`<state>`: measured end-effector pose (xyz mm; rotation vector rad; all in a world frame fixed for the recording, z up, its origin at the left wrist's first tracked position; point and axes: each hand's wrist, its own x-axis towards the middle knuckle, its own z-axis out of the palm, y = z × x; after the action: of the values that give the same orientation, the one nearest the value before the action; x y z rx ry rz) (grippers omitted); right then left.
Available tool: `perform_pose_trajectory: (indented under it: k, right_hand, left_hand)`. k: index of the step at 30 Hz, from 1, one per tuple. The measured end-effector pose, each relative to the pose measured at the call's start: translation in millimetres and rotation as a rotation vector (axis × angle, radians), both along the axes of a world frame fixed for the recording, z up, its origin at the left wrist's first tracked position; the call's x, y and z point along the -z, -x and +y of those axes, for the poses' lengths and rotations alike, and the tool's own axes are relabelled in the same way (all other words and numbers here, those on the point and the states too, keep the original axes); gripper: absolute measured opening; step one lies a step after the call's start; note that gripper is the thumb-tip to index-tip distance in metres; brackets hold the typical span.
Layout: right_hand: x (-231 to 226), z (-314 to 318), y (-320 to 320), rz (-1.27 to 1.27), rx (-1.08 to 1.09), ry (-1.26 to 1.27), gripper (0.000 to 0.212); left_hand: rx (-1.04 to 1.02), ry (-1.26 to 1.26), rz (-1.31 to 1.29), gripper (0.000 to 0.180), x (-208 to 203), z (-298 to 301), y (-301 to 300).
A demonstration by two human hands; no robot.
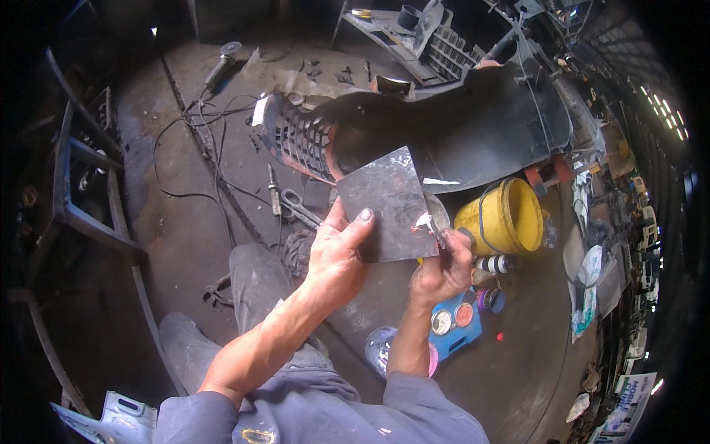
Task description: The person uses a soldering iron to apply filler to a grey plastic car part, then sands the area with sandpaper to smooth the surface.
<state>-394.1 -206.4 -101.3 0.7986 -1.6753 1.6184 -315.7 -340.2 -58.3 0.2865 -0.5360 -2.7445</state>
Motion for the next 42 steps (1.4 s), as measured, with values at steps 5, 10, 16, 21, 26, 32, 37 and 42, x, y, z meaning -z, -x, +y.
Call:
perform_pose_trajectory:
  k: [5, 10, 16, 21, 26, 32, 37, 42]
  right_hand:
    - [-9, -3, -12, 0.135, 0.089, -0.119, 0.023]
    - [-23, -13, -18, 0.271, 0.15, -0.288, 0.023]
    - [-23, -19, -19, -0.024, 0.172, -0.433, 0.024]
    - [-11, -16, -18, -0.768, -0.236, 0.119, 0.018]
    - [17, -20, -2, -0.921, -0.24, 0.029, 0.018]
    - [136, 21, 33, -1.276, -0.17, -0.428, 0.015]
    - [285, 115, 45, -1.697, -0.126, -0.446, 0.012]
    - [332, 174, 48, -1.729, 0.169, 0.398, 0.016]
  left_hand:
    - [-0.052, 0.017, 0.065, 0.043, 2, -7, -6]
    - [-0.043, -0.096, -0.018, 0.042, 18, -14, -13]
    - [-0.349, 0.056, 0.057, 0.037, 19, -43, -23]
    - [-0.371, 0.13, -0.028, 0.044, 14, -57, -22]
    - [-0.353, 0.072, -0.17, 0.045, 43, -43, -29]
    - [-0.365, 0.11, -0.222, 0.045, 72, -66, -57]
    - [-0.499, 0.187, -0.327, 0.033, 97, -106, -102]
    - [-0.573, 0.22, -0.394, 0.033, 97, -132, -135]
